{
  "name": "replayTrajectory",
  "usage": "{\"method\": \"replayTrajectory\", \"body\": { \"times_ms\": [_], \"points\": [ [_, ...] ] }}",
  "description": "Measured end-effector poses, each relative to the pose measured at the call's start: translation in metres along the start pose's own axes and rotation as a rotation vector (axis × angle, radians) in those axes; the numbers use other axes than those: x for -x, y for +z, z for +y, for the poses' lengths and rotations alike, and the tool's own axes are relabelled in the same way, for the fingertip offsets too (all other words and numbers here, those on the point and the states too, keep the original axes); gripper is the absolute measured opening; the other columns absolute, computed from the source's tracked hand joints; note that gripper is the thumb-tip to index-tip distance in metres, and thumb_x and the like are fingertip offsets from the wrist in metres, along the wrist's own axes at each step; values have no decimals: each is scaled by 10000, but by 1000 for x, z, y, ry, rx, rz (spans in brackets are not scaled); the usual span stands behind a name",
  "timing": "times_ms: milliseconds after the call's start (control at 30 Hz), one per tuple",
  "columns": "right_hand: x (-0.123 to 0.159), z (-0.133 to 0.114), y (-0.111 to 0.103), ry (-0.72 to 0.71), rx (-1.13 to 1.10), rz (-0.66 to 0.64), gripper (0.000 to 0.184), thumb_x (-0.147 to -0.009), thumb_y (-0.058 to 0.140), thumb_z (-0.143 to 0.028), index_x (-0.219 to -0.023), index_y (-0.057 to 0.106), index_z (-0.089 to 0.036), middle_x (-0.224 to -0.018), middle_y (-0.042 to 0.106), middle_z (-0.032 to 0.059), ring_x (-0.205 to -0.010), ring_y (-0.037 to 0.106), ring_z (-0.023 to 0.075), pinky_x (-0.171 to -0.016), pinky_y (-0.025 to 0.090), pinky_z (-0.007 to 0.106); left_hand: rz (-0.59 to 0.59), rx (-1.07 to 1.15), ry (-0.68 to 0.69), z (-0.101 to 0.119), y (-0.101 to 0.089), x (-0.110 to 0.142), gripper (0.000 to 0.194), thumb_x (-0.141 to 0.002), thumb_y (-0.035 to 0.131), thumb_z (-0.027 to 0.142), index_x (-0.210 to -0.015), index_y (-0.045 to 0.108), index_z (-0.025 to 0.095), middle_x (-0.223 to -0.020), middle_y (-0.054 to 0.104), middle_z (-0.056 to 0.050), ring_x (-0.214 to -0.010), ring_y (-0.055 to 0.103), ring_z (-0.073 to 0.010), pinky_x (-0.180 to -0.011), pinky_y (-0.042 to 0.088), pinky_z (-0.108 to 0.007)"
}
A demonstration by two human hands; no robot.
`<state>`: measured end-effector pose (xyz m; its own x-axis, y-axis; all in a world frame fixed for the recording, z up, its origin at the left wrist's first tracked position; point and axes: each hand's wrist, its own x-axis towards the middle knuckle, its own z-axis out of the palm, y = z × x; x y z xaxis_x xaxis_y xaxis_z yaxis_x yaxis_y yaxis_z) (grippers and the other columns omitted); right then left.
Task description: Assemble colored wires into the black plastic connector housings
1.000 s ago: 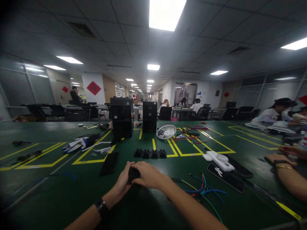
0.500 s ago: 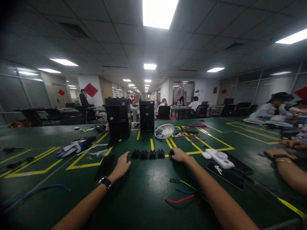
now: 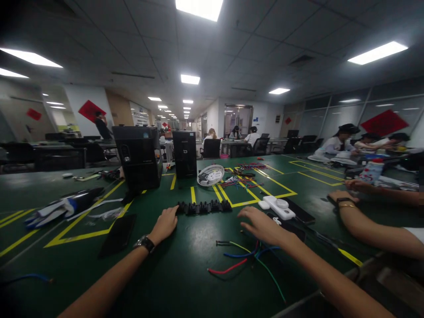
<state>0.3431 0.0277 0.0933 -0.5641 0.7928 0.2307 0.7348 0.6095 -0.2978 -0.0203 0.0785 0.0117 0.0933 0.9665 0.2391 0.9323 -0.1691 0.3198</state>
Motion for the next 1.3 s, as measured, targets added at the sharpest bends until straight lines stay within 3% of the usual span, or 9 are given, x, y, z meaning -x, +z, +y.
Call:
{"method": "replayTrajectory", "body": {
  "times_ms": [100,200,333,467,700,800,900,1033,1300],
  "points": [
    [41,-16,-6,38,-42,-66,316,-882,486,-345,-1159,590,-236,-1200,559,82,-1106,518,224,-977,398,371,0,17,66,20,8,-7,468,-868,343,203,-1322,430,131,-1172,540,-159,-1063,466,-274,-878,363,-367],
    [61,-12,-3,91,-22,-43,316,-890,465,-331,-1168,588,-246,-1210,554,86,-1116,514,227,-970,404,372,12,52,130,36,13,-13,447,-882,330,214,-1319,421,180,-1150,545,-132,-1031,494,-237,-882,361,-334],
    [70,9,1,146,20,20,281,-912,399,-289,-1067,626,-228,-1128,597,92,-1052,550,219,-922,427,355,97,91,115,43,18,-24,458,-867,404,311,-1287,427,131,-1208,505,-165,-1127,450,-258,-940,323,-352],
    [75,7,4,165,28,20,244,-901,429,-280,-1031,628,-224,-1071,612,83,-1013,562,213,-895,436,338,14,98,86,43,23,-33,457,-799,505,457,-1133,511,145,-1164,541,-162,-1129,433,-314,-914,336,-415],
    [89,-23,23,173,52,-16,236,-896,436,-246,-1032,630,-240,-1081,597,78,-1003,549,217,-880,442,345,30,229,207,41,2,-13,346,-738,577,288,-1036,457,160,-1050,540,-104,-987,510,-247,-844,397,-359],
    [85,-29,32,155,43,32,247,-896,430,-238,-1055,619,-229,-1110,584,89,-1026,537,222,-903,427,352,-7,554,218,35,-4,12,380,-717,580,224,-1038,379,192,-967,539,-51,-840,560,-186,-753,444,-320],
    [70,-36,40,111,21,24,229,-891,456,-248,-1053,616,-225,-1090,591,79,-1026,539,215,-926,406,347,-113,940,54,31,-3,42,467,-719,601,232,-1070,293,223,-948,570,-36,-737,601,-155,-676,483,-300],
    [40,-41,49,112,35,9,249,-883,502,-284,-1097,605,-210,-1072,599,73,-1009,549,210,-900,409,333,-162,1368,-83,35,-4,73,550,-712,628,183,-1108,252,249,-1134,580,-109,-833,657,-176,-792,515,-363],
    [1,-47,58,103,136,-108,209,-833,590,-272,-1016,657,-198,-1023,605,65,-975,562,195,-860,414,289,-195,1678,-226,34,-9,82,701,-675,643,29,-1230,276,249,-1140,584,-124,-902,672,-202,-928,481,-432]
  ]
}}
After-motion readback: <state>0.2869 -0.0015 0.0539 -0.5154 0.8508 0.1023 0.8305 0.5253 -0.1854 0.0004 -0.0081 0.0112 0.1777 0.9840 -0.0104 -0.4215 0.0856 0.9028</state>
